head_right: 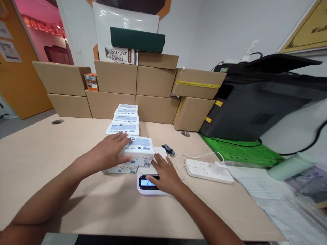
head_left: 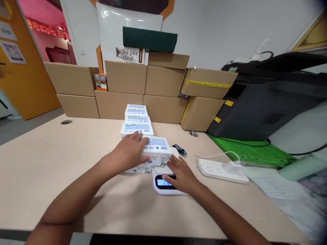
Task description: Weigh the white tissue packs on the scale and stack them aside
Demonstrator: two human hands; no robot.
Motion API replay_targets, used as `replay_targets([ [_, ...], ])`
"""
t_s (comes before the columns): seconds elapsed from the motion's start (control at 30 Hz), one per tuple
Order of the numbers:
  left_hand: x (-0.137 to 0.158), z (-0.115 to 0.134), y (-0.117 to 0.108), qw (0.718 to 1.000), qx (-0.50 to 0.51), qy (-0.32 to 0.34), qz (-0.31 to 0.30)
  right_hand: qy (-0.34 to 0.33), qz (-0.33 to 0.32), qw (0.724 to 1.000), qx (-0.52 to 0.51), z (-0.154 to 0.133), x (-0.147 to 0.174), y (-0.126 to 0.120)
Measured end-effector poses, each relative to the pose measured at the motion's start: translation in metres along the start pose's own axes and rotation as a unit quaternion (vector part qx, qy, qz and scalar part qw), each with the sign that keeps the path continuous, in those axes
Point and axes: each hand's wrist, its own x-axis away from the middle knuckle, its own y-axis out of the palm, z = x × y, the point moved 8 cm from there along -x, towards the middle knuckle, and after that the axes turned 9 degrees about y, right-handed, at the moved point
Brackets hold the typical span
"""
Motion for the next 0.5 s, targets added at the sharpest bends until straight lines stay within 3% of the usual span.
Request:
replay_targets([
  [0.27,-0.003,-0.019,0.004,0.999,-0.015,-0.029,0.009,-0.028,-0.141,0.990,-0.012,-0.016,-0.029,-0.011],
  [0.5,-0.009,-0.017,0.019,1.000,-0.004,-0.015,0.009,-0.069,-0.023,0.997,-0.040,-0.018,-0.079,-0.024],
])
